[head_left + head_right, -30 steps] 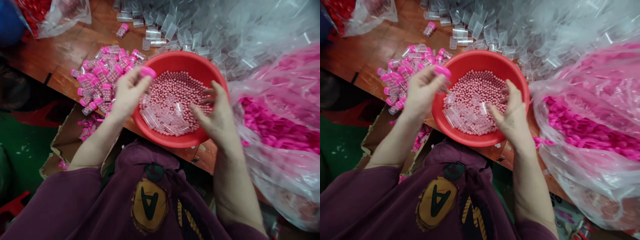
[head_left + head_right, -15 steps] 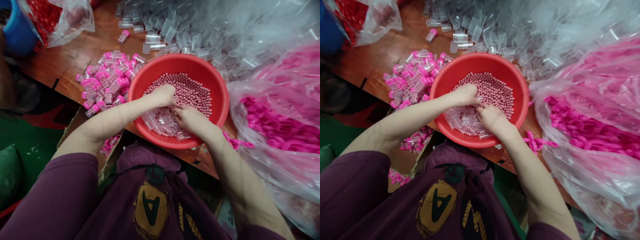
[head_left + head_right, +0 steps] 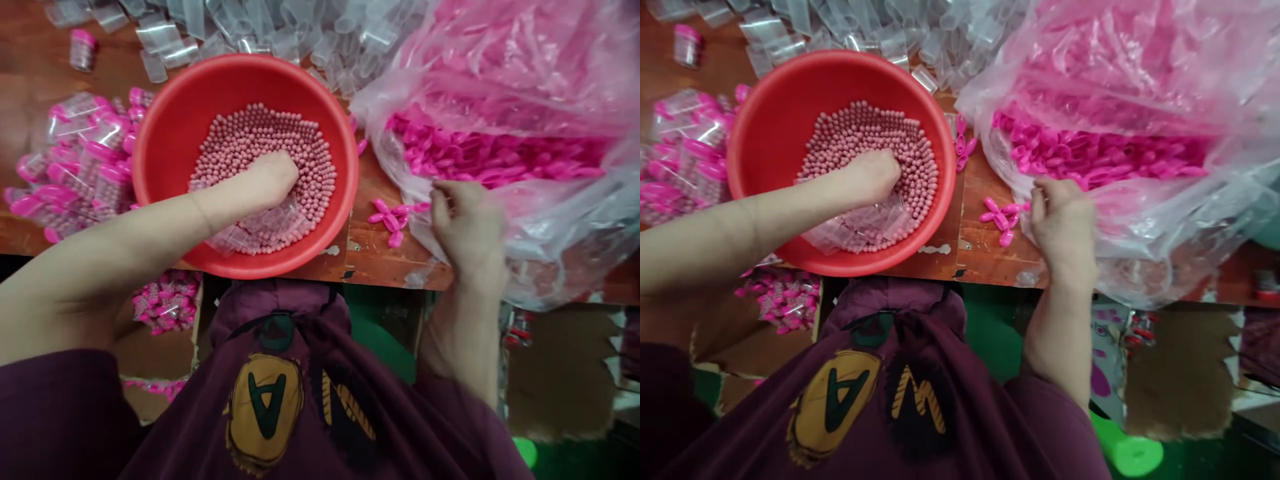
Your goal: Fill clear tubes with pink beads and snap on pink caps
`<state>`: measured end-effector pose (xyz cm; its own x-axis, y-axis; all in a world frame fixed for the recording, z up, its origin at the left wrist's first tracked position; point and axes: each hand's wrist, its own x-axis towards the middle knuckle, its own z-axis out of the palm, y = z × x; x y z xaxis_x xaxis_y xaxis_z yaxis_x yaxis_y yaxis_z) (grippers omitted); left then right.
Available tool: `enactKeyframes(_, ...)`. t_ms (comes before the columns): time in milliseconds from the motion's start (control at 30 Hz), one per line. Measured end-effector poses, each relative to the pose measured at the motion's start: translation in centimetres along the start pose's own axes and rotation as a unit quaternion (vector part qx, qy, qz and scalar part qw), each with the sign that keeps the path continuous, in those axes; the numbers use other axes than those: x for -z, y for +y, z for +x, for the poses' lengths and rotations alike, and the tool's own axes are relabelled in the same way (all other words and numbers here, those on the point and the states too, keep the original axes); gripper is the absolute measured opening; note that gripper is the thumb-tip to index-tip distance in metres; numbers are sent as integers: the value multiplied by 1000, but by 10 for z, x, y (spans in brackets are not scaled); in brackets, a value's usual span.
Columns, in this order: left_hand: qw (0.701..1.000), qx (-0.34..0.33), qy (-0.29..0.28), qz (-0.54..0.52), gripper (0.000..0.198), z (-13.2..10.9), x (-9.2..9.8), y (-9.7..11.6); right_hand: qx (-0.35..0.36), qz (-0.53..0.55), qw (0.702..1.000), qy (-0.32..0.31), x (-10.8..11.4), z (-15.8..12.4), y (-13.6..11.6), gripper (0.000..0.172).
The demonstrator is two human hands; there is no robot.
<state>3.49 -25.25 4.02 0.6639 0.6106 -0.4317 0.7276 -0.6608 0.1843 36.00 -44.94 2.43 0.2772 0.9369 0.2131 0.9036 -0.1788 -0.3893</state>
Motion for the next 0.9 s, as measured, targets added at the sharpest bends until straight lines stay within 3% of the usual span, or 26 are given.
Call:
enactKeyframes(100, 999, 2, 14, -36, 34, 10, 1, 21, 26, -55, 996, -70, -36, -9, -2, 42)
enactKeyframes(200, 996, 8, 27, -81, 27, 18, 1, 23, 13, -104, 988, -110, -62, -4, -21, 35)
enactKeyframes(300, 986, 9, 41, -159, 19, 18, 5, 5, 15, -86, 989, -120, -61, 7, -31, 25)
enactKeyframes(367, 963, -19, 91, -255, 18, 7, 10, -13, -1, -37, 996, -82, -53, 18, -30, 19)
enactKeyframes(433, 909, -53, 133, -390, 19, -12, 15, -26, -53, 78, 996, 10, -46, 32, -32, 22)
enactKeyframes(533, 774, -84, 118, -617, 23, -47, 15, -33, -69, 310, 941, 117, -45, 58, -56, 39)
enactKeyframes(633, 623, -84, 74, -774, 29, -73, 7, -26, -4, 473, 870, 136, -50, 78, -109, 51)
enactKeyframes(700, 547, -68, 62, -832, 28, -84, -1, -19, 25, 512, 850, 125, -55, 84, -148, 49)
enactKeyframes(800, 484, -50, 72, -871, 21, -93, -11, -10, 60, 482, 868, 107, -62, 79, -195, 30)
enactKeyframes(900, 455, -35, 104, -884, 12, -99, -16, -6, 131, 431, 890, 77, -66, 66, -215, 19)
